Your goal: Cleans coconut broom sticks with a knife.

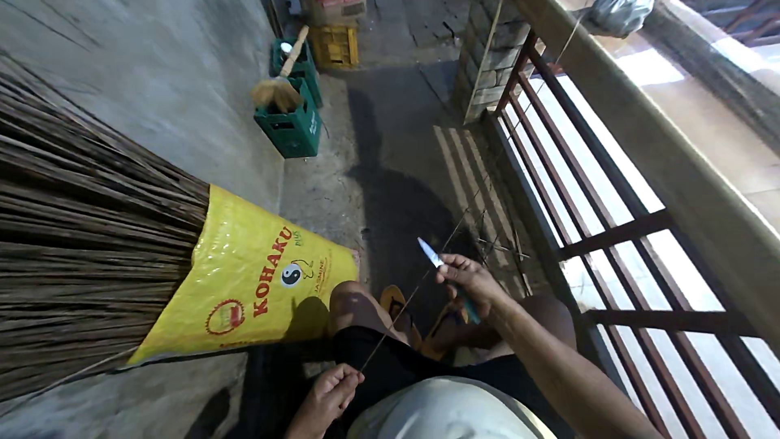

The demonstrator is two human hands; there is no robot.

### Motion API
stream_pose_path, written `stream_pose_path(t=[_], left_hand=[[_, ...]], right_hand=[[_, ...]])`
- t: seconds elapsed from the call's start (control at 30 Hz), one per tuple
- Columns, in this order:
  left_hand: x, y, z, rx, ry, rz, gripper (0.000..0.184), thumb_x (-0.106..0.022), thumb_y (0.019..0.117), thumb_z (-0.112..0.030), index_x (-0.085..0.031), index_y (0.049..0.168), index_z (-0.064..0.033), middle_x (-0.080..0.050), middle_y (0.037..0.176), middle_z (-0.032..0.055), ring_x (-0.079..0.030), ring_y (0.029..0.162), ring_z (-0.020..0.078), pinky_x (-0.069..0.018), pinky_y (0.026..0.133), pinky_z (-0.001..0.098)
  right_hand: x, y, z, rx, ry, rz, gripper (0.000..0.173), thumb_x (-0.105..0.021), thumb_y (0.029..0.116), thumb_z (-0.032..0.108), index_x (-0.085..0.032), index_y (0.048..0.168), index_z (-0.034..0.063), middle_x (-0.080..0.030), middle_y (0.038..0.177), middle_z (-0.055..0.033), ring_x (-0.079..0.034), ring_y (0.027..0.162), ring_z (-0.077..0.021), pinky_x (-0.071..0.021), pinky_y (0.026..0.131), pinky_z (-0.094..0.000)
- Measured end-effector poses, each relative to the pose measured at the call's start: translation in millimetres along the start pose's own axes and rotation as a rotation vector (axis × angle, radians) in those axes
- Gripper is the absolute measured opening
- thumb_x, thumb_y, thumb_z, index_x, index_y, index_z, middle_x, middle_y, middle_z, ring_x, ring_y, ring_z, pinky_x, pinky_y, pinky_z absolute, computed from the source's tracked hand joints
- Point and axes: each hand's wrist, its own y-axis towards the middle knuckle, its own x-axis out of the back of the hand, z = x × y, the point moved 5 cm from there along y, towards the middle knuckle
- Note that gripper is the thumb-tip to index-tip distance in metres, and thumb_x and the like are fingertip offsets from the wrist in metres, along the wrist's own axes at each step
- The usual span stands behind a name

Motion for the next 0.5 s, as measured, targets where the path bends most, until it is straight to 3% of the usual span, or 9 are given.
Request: stream_pose_path(t=[0.13, 0.33, 0.5], left_hand=[[23, -10, 10, 0.02, 0.018, 0.027, 0.017, -0.054, 0.098, -0.011, -0.07, 0.097, -0.0151, -0.05, 0.058, -0.0134, -0.04, 0.046, -0.0048, -0.0332, 0.043, 0.0124], [15, -5, 14, 0.033, 0.072, -0.048, 0.012, -0.058, 0.0984, -0.013, -0.07, 0.098, -0.0111, -0.053, 0.061, -0.0118, -0.043, 0.048, -0.0039, -0.0349, 0.044, 0.0131], [-8, 21, -2, -0.048, 0.09, -0.164, 0.011, -0.061, 0.096, -0.011, -0.07, 0.097, -0.0064, -0.055, 0.063, -0.0085, -0.046, 0.05, -0.0017, -0.0386, 0.047, 0.0139]], right_hand=[[31, 19, 9, 0.041, 0.025, -0.079, 0.02, -0.051, 0.1045, 0.003, -0.057, 0.123, 0.0007, -0.07, 0.082, -0.0065, -0.057, 0.052, -0.0063, -0.0474, 0.045, -0.0187], [23, 22, 0, 0.01, 0.029, -0.114, 0.027, -0.05, 0.1061, 0.006, -0.053, 0.133, 0.0001, -0.071, 0.087, -0.0086, -0.059, 0.053, -0.008, -0.0476, 0.044, -0.0193], [-25, -1, -39, -0.036, -0.061, 0.094, 0.037, -0.054, 0.1032, 0.009, -0.049, 0.139, 0.0001, -0.069, 0.09, -0.0063, -0.06, 0.059, -0.009, -0.0512, 0.052, -0.0232]])
